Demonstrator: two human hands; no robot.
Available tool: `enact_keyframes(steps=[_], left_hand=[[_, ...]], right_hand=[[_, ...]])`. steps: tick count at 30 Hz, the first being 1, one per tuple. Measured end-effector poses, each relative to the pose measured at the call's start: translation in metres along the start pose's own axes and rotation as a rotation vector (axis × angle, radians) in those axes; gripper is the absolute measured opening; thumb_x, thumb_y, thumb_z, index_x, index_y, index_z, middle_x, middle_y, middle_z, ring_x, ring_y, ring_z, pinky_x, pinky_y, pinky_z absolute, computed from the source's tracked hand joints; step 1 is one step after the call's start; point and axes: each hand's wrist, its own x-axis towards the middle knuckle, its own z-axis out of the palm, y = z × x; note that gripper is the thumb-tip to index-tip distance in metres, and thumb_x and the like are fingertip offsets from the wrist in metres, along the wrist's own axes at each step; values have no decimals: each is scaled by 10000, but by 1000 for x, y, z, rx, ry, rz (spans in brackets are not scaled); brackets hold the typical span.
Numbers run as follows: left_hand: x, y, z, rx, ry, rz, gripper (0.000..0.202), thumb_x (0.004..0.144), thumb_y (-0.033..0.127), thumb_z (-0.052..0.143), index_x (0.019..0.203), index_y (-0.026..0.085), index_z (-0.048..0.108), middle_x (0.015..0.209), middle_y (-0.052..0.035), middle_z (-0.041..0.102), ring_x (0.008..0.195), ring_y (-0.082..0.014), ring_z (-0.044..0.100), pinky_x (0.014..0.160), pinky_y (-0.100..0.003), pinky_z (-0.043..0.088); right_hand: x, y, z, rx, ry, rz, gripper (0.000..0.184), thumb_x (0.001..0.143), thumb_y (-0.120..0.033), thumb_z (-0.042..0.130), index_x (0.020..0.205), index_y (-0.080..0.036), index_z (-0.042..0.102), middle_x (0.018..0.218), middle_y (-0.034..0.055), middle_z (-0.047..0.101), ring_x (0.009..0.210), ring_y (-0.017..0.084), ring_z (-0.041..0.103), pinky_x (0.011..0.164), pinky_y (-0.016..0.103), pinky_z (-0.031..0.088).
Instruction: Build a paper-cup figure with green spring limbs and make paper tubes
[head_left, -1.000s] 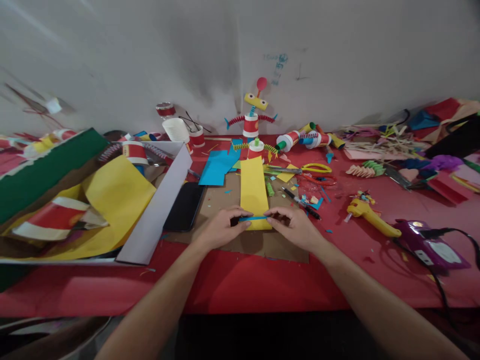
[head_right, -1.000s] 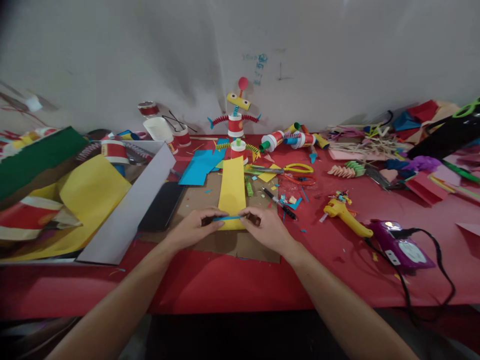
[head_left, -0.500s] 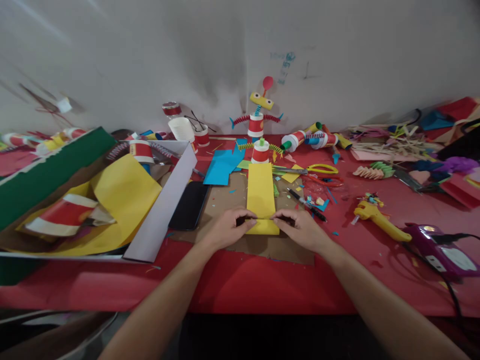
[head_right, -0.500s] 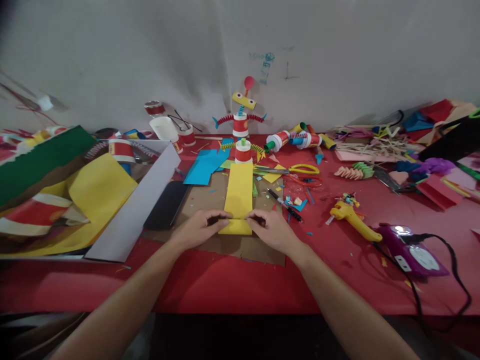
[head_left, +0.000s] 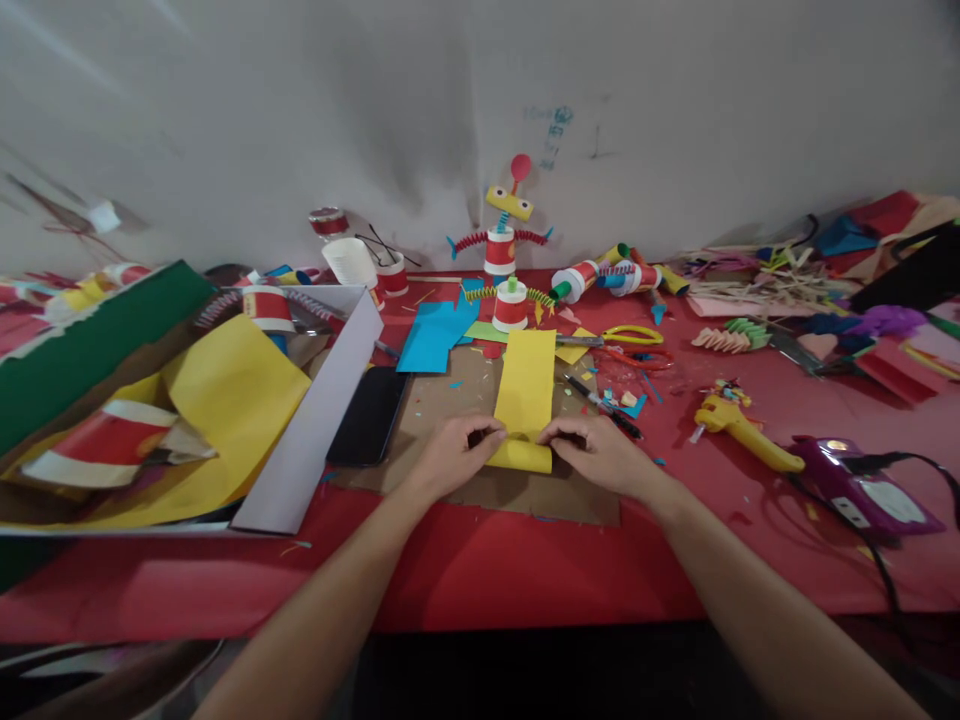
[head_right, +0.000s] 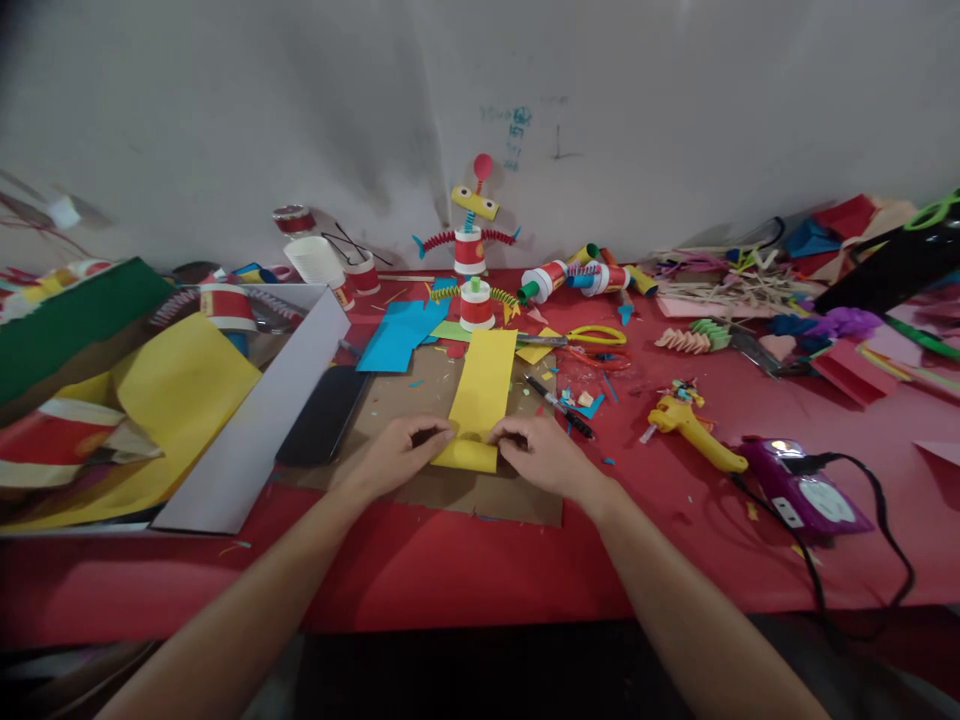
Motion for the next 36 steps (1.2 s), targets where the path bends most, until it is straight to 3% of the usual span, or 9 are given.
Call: enact_keyframes(steps=[3, 8, 12, 15, 17, 19, 24, 29, 36], left_hand=[[1, -1, 0, 7, -6, 30, 245, 895, 324, 491, 859, 181, 687, 884, -40, 684, 843, -170, 620, 758, -270, 431], [2, -1, -1, 22, -40, 64, 317, 920, 358, 453, 819, 171, 688, 820, -35, 657, 780, -160, 601, 701, -258, 415], [0, -1, -5, 40, -79, 89, 356, 937, 382, 423, 863, 173, 701, 843, -40, 661, 789, -161, 605, 725, -269, 429], [-3, 0, -10, 37, -143, 101, 307, 843, 429, 593, 1030, 208, 694, 1016, -52, 674, 920, -190, 623, 818, -297, 451], [-6, 0, -12, 63, -189, 100, 412, 741, 425, 713, 1099, 223, 674, 1106, -61, 660, 996, -218, 614, 871, -329, 454], [-7, 0, -12, 84, -207, 109, 434, 727, 383, 733, 1124, 225, 660, 1133, -65, 652, 1030, -228, 607, 901, -356, 455], [-8, -4, -12, 68, -162, 154, 359, 764, 297, 694, 1108, 207, 656, 1094, -70, 634, 1025, -215, 607, 923, -369, 466], [-8, -12, -13, 1, -41, 199, 306, 730, 252, 718, 1027, 188, 685, 1280, -114, 498, 1213, -248, 510, 1018, -388, 418], [-8, -12, -15, -93, -84, 154, 341, 743, 236, 699, 1082, 204, 676, 1273, -112, 555, 1181, -252, 541, 1022, -430, 406]], right_hand=[[-2, 1, -6, -27, -43, -20, 280, 847, -150, 427, 893, -206, 698, 883, 29, 729, 793, 168, 651, 705, 284, 461], [0, 6, -4, -132, 182, 1, 212, 847, -225, 500, 953, -169, 675, 885, 79, 699, 761, 197, 628, 674, 320, 465], [4, 9, 6, -62, 188, -9, 240, 867, -280, 509, 1022, -174, 658, 883, 73, 685, 711, 184, 606, 618, 312, 462], [5, 11, 10, 55, 185, 2, 240, 875, -275, 492, 1024, -180, 654, 953, 82, 683, 794, 194, 630, 659, 323, 489], [6, 14, 12, 110, 179, 8, 227, 852, -241, 515, 1021, -177, 653, 956, 82, 675, 824, 197, 635, 689, 330, 500], [6, 16, 12, 146, 186, 11, 225, 833, -208, 532, 1022, -183, 651, 943, 72, 668, 817, 190, 635, 702, 331, 504], [6, 15, 14, 171, 276, -81, 198, 838, -185, 544, 1001, -210, 654, 945, 52, 639, 837, 177, 621, 738, 327, 499], [6, 7, 15, 184, 347, -172, 181, 865, -195, 544, 1002, -225, 659, 949, 54, 623, 858, 177, 599, 719, 310, 496], [2, -2, 13, 261, 328, -210, 210, 900, -294, 543, 1065, -244, 663, 1071, 73, 593, 1033, 197, 572, 868, 353, 503]])
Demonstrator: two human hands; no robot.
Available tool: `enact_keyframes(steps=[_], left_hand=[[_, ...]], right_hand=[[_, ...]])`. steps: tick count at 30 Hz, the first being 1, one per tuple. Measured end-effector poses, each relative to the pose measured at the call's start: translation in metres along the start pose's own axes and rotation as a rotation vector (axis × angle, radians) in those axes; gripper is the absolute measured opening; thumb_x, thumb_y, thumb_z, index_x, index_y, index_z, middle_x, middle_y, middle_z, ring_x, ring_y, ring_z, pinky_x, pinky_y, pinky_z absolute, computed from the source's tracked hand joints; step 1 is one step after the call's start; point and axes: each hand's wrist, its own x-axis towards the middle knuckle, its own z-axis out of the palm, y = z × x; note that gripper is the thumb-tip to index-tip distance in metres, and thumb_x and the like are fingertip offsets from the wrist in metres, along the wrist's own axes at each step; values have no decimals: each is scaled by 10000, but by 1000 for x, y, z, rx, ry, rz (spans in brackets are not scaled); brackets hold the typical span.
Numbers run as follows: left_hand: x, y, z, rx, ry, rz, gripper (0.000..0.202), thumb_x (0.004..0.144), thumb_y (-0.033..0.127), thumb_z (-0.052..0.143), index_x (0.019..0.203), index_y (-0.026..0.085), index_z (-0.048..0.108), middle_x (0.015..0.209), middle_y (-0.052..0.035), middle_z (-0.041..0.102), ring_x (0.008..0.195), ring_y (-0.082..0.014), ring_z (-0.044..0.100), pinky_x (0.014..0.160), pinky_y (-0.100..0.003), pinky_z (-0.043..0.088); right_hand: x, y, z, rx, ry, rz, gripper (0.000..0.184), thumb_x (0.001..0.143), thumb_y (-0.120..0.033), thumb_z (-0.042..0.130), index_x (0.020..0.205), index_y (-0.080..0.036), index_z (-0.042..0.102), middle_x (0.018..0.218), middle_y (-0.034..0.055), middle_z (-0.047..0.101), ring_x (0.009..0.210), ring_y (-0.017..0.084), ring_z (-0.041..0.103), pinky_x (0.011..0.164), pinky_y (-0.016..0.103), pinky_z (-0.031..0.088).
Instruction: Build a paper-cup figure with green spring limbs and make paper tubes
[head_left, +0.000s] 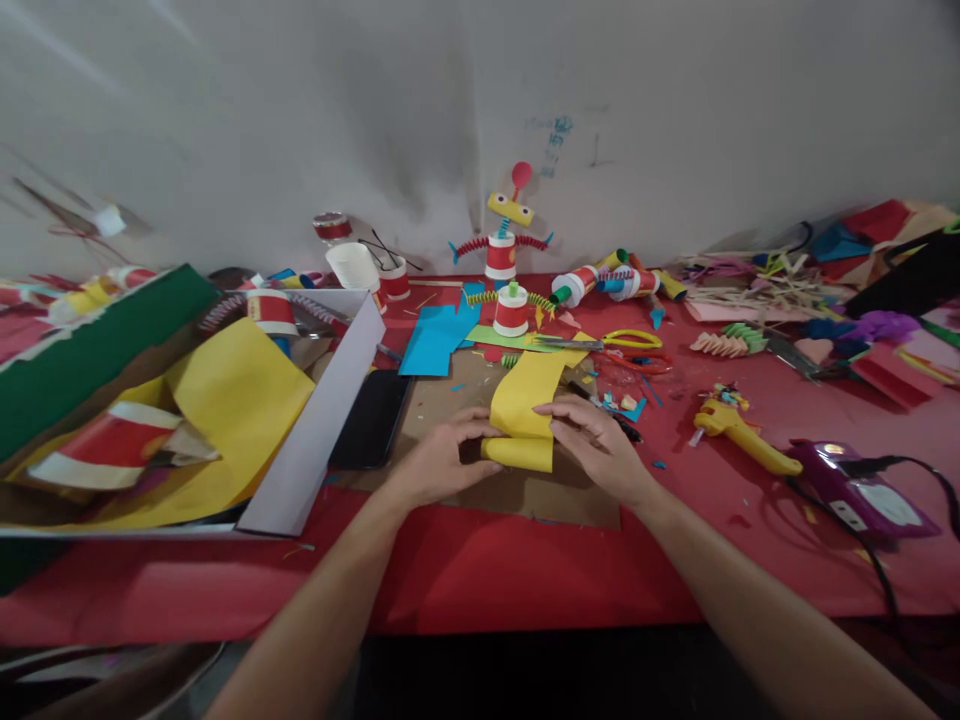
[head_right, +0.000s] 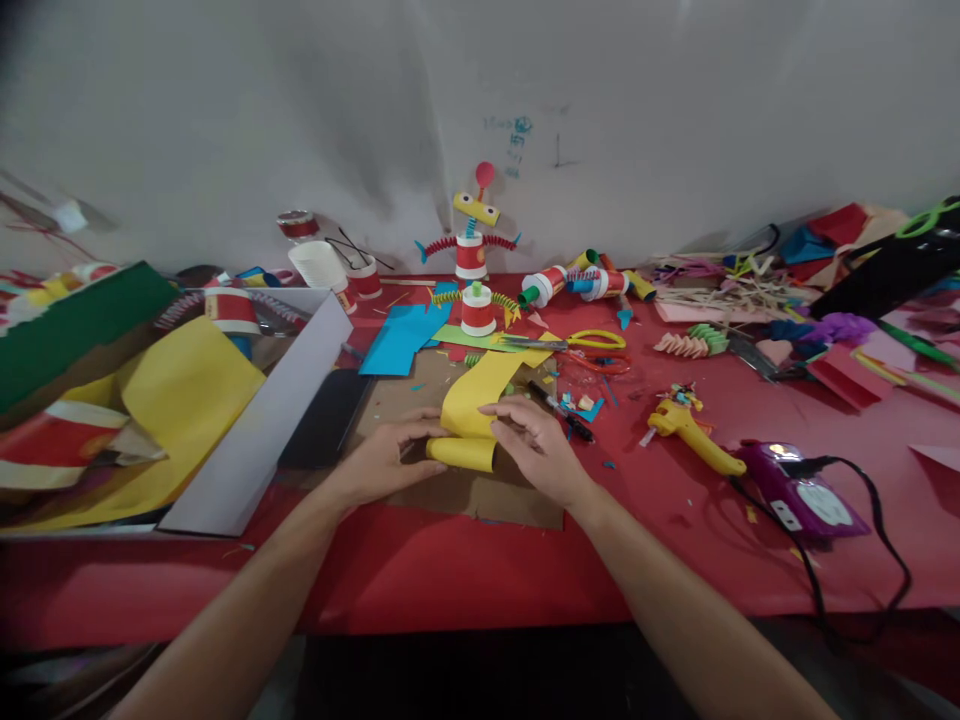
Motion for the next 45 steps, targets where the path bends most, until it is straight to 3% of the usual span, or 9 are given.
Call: enact_keyframes(steps=[6, 13, 18, 24, 28, 31, 36, 42, 45], left_hand=[[-1, 8, -3, -64, 52, -11, 351, 729, 222, 715, 1078, 203, 687, 1236, -111, 554, 1129, -240, 556, 978, -409, 430], [-2, 11, -4, -317, 72, 12, 517, 714, 283, 757, 1210, 258, 615, 1254, -92, 539, 1093, -222, 572, 931, -381, 469], [-3, 12, -1, -575, 21, -77, 628, 708, 263, 771, 1286, 269, 525, 1273, -89, 579, 1108, -227, 589, 910, -367, 486], [-3, 17, -1, -571, 51, -172, 334, 764, 306, 710, 1074, 185, 677, 1192, -92, 652, 1034, -220, 620, 880, -340, 474], [-1, 16, 1, -538, 127, -211, 297, 746, 261, 716, 1031, 187, 677, 1098, -65, 690, 953, -195, 642, 842, -322, 481], [0, 12, 3, -557, 176, -163, 296, 745, 242, 711, 1029, 189, 647, 1086, -60, 682, 974, -189, 631, 835, -304, 477], [1, 12, 5, -701, 234, -119, 558, 725, 201, 716, 1210, 260, 447, 1104, -45, 657, 985, -183, 629, 834, -301, 472], [2, 16, 7, -808, 268, -144, 878, 704, 190, 738, 1407, 303, 224, 1126, -57, 648, 984, -191, 635, 858, -311, 467], [2, 14, 7, -850, 307, -133, 1019, 700, 199, 746, 1452, 371, 80, 1137, -29, 637, 1008, -184, 626, 880, -325, 472]], right_hand=[[-5, 2, 2, 98, -74, 52, 386, 773, -340, 718, 1149, -292, 646, 1246, 82, 430, 1156, 237, 515, 902, 378, 534], [-5, -2, 2, 146, -36, 94, 395, 787, -332, 702, 1176, -314, 641, 1242, 79, 436, 1135, 232, 530, 886, 365, 546], [-4, -2, 1, 62, -11, 2, 404, 786, -310, 705, 1185, -322, 641, 1226, 77, 474, 1167, 242, 501, 930, 384, 511], [-3, 2, 0, -24, 6, -83, 395, 797, -307, 693, 1188, -320, 636, 1221, 73, 502, 1181, 243, 491, 991, 417, 465], [-4, 5, 3, -12, 5, -67, 384, 798, -305, 692, 1175, -318, 624, 1259, 80, 471, 1231, 252, 456, 1008, 438, 457], [-4, 2, 8, 94, 13, -53, 425, 807, -294, 679, 1215, -320, 560, 1309, 79, 434, 1234, 243, 466, 1009, 442, 458], [-3, -10, 21, 390, 165, 135, 723, 739, -325, 731, 1305, -369, 284, 1385, 74, 416, 1095, 200, 579, 884, 392, 536], [12, -26, 25, 456, -12, 402, 343, 727, -317, 715, 1031, -224, 586, 1056, 58, 669, 949, 204, 637, 851, 367, 523], [18, -30, 28, 552, -4, 499, 361, 693, -308, 736, 1019, -203, 624, 1040, 65, 693, 914, 214, 655, 819, 370, 538]])
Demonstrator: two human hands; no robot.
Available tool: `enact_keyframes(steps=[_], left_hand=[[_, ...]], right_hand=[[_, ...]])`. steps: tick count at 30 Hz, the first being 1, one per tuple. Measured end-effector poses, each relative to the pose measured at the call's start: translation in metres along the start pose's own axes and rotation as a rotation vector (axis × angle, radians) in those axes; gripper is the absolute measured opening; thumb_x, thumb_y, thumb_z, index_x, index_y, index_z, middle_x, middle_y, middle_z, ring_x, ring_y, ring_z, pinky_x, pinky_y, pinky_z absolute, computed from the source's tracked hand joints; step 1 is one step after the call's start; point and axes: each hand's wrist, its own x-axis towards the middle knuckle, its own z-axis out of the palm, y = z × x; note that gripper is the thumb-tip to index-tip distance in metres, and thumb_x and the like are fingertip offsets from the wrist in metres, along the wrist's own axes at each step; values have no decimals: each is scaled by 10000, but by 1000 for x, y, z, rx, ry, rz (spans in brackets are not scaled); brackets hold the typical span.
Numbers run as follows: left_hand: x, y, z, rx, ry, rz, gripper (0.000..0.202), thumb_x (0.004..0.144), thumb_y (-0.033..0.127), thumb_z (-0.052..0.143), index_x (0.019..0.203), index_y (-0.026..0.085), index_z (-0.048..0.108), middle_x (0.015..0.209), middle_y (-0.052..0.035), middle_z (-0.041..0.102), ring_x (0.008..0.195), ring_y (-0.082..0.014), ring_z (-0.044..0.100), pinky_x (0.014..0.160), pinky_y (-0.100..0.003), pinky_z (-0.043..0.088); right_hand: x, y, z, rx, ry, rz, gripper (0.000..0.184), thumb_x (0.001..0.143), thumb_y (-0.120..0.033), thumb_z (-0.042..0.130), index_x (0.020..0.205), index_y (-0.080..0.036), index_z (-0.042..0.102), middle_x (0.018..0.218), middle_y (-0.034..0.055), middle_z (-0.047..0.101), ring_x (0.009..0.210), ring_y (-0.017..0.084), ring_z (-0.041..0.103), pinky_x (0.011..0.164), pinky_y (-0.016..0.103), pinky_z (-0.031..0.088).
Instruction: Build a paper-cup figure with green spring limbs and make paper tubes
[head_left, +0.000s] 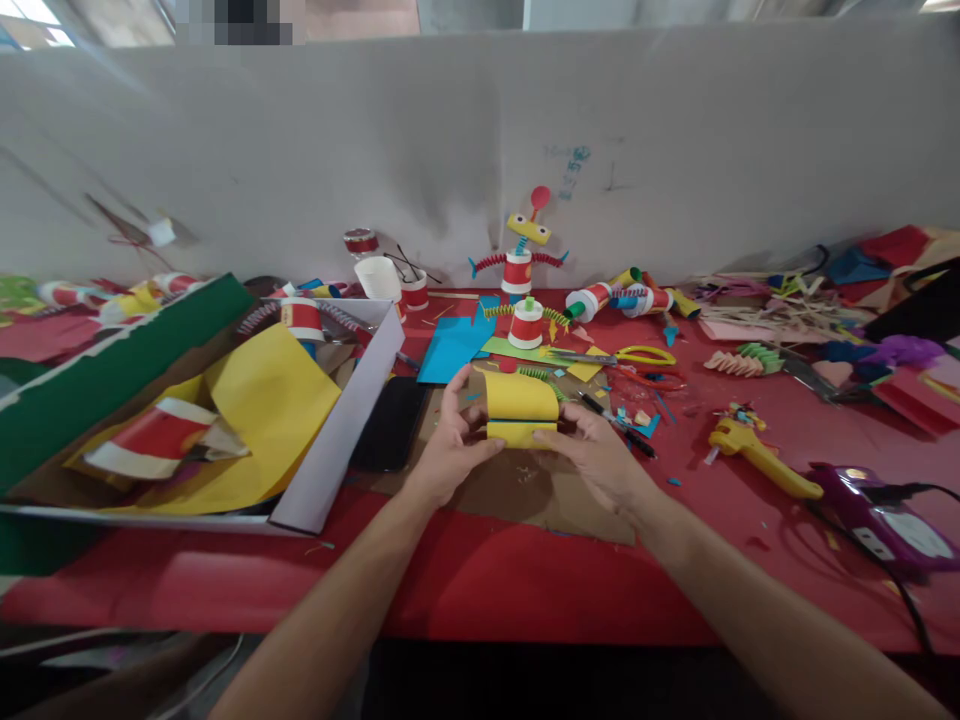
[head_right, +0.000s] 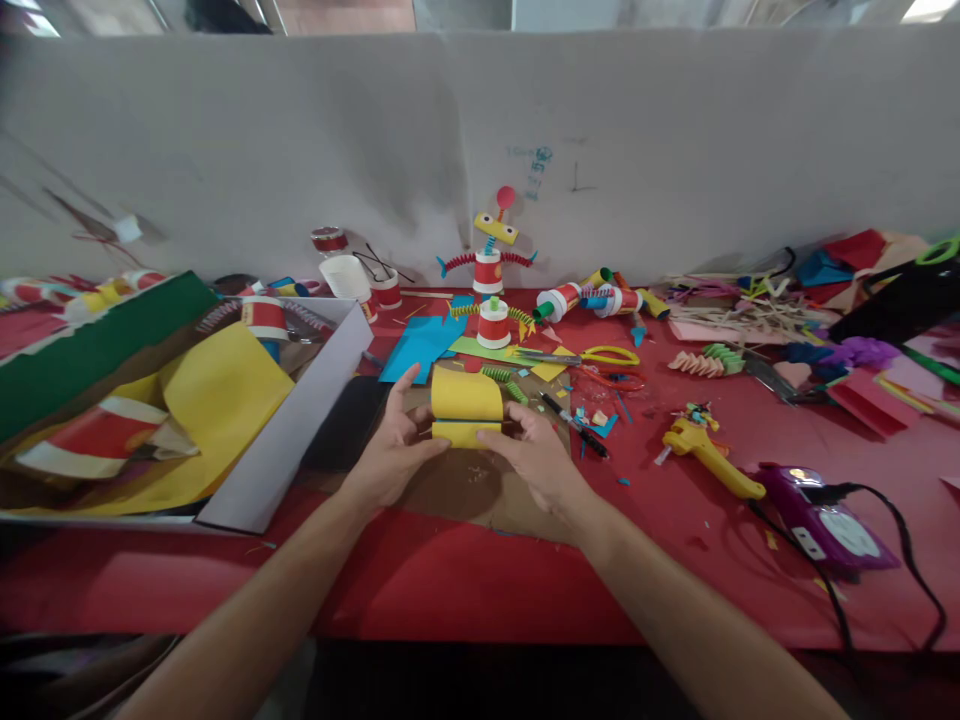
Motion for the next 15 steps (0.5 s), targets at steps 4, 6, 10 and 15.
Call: enact_keyframes(steps=[4, 6, 10, 15], left_hand=[[1, -1, -1, -53, 72, -86, 951, 658, 214, 785, 1423, 332, 232, 1128, -39, 626, 1031, -198, 617, 865, -339, 505], [2, 0, -1, -67, 72, -186, 740, 663, 221, 786, 1315, 243, 436, 1119, -69, 633, 990, -199, 631, 819, -329, 531], [2, -1, -2, -47, 42, -296, 386, 691, 217, 770, 1046, 137, 643, 1034, -84, 676, 922, -175, 649, 789, -290, 544], [2, -3, -2, -73, 62, -301, 370, 679, 185, 775, 1030, 157, 658, 1054, -66, 690, 907, -164, 661, 794, -291, 553]], right_hand=[[2, 7, 4, 130, 29, 1, 411, 670, -291, 747, 1055, -209, 631, 1087, 62, 698, 945, 229, 665, 857, 391, 527], [3, 11, 3, 157, 36, -7, 408, 655, -272, 754, 1042, -207, 642, 1076, 56, 705, 946, 226, 667, 874, 387, 514], [3, 14, -1, 165, 54, -8, 398, 622, -234, 766, 1005, -197, 667, 1014, 42, 723, 911, 213, 667, 882, 373, 500], [3, 14, -3, 131, 23, -1, 379, 656, -242, 751, 1022, -188, 671, 1043, 57, 719, 927, 215, 660, 861, 359, 500]])
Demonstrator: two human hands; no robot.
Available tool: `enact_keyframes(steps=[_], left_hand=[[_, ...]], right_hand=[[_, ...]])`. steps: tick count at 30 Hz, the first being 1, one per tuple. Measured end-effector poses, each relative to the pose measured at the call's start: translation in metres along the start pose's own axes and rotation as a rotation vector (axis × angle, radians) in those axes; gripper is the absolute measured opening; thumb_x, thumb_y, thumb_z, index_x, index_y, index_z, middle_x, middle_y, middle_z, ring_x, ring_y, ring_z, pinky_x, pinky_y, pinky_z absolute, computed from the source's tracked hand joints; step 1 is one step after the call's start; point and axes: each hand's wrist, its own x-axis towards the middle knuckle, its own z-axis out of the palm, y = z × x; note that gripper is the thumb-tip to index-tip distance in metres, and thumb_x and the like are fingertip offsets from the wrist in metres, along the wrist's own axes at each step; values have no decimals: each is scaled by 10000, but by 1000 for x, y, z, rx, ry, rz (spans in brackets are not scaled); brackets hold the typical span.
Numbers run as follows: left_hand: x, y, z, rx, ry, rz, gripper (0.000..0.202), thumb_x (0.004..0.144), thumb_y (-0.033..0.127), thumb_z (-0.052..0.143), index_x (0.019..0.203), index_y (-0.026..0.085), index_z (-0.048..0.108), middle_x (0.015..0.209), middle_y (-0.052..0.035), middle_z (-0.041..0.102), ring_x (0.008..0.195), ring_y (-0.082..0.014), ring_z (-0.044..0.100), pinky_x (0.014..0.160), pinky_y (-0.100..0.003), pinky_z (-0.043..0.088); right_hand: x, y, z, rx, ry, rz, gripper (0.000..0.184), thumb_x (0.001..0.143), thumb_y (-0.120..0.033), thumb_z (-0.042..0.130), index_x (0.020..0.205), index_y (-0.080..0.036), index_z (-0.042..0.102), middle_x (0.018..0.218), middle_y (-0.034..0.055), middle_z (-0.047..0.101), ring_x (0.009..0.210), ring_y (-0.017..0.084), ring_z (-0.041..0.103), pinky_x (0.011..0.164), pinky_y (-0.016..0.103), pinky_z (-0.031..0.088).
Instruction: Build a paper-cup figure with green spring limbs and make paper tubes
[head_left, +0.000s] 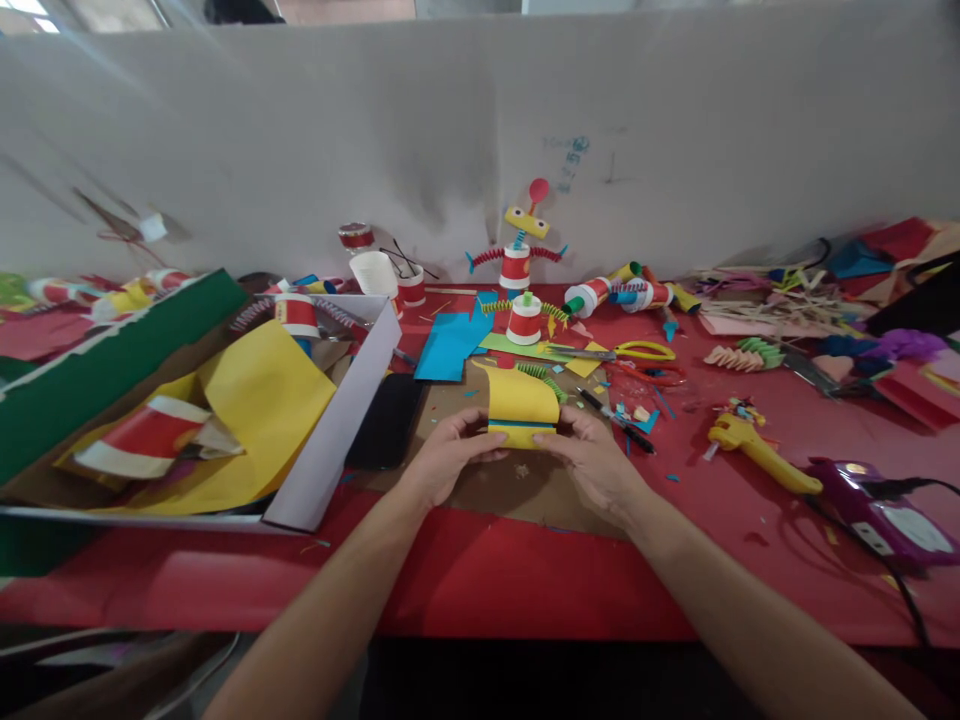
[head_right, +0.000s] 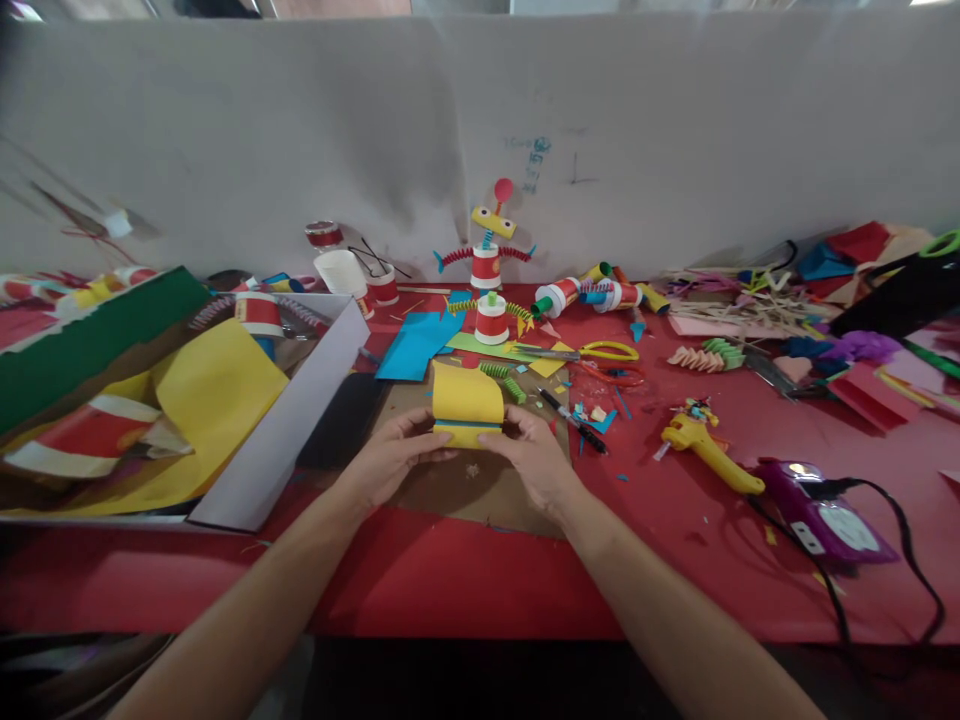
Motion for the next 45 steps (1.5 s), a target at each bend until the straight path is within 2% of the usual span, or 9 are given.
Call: enact_keyframes(steps=[11, 21, 28, 32, 35, 37, 39, 42, 45], left_hand=[[2, -1, 0, -5, -52, -10, 314, 712, 201, 745, 1021, 166, 695, 1068, -65, 700, 922, -184, 661, 813, -320, 556], [0, 2, 4, 35, -27, -10, 368, 660, 279, 793, 1005, 173, 724, 1051, -76, 720, 912, -198, 666, 782, -302, 537], [1, 3, 5, 32, -19, -12, 327, 630, 261, 806, 934, 152, 755, 994, -88, 741, 913, -200, 666, 810, -294, 520], [2, 5, 5, -13, 34, -14, 343, 605, 251, 819, 925, 145, 757, 972, -93, 745, 887, -206, 676, 801, -296, 521], [3, 4, 2, -51, 53, 2, 331, 598, 239, 824, 910, 147, 758, 969, -95, 746, 897, -214, 676, 795, -302, 527], [5, 3, 1, -66, 64, 9, 312, 607, 228, 821, 902, 150, 757, 981, -93, 745, 910, -213, 674, 802, -304, 529], [5, 3, 1, -70, 74, 12, 309, 615, 216, 815, 911, 150, 755, 997, -95, 742, 921, -212, 673, 813, -308, 529], [4, 3, 2, -67, 89, 7, 340, 617, 205, 809, 946, 143, 749, 1016, -106, 737, 926, -219, 675, 812, -312, 529], [4, 2, 1, -63, 73, 4, 365, 616, 201, 811, 970, 140, 742, 1039, -110, 731, 932, -224, 675, 795, -302, 535]], right_hand=[[5, 8, -4, -14, -17, -13, 329, 691, -250, 738, 1011, -201, 682, 1029, 32, 716, 935, 201, 648, 872, 345, 485], [5, 11, -6, -9, -27, -16, 289, 698, -256, 725, 983, -219, 695, 963, 14, 719, 899, 203, 638, 846, 342, 462], [6, 10, -4, -17, -27, -3, 221, 701, -268, 716, 912, -217, 675, 925, 8, 684, 862, 186, 610, 824, 333, 460], [6, 7, -4, -2, 109, -65, 199, 740, -335, 677, 906, -238, 624, 920, -4, 642, 837, 175, 590, 761, 314, 465], [5, 5, -7, -109, 320, -257, 164, 763, -324, 653, 889, -244, 586, 853, -20, 591, 791, 152, 553, 726, 283, 438], [5, 6, -10, -214, 386, -369, 143, 777, -306, 646, 888, -244, 580, 831, -23, 564, 759, 138, 526, 702, 266, 421], [4, 8, -10, -280, 319, -369, 152, 779, -320, 654, 892, -241, 591, 823, -15, 570, 738, 138, 521, 681, 265, 422], [3, 9, -8, -293, 162, -225, 202, 750, -374, 689, 866, -226, 614, 798, 2, 598, 701, 146, 533, 640, 273, 441], [4, 9, -6, -308, 123, -135, 229, 737, -413, 695, 819, -208, 638, 717, -6, 587, 624, 128, 502, 591, 265, 431]])
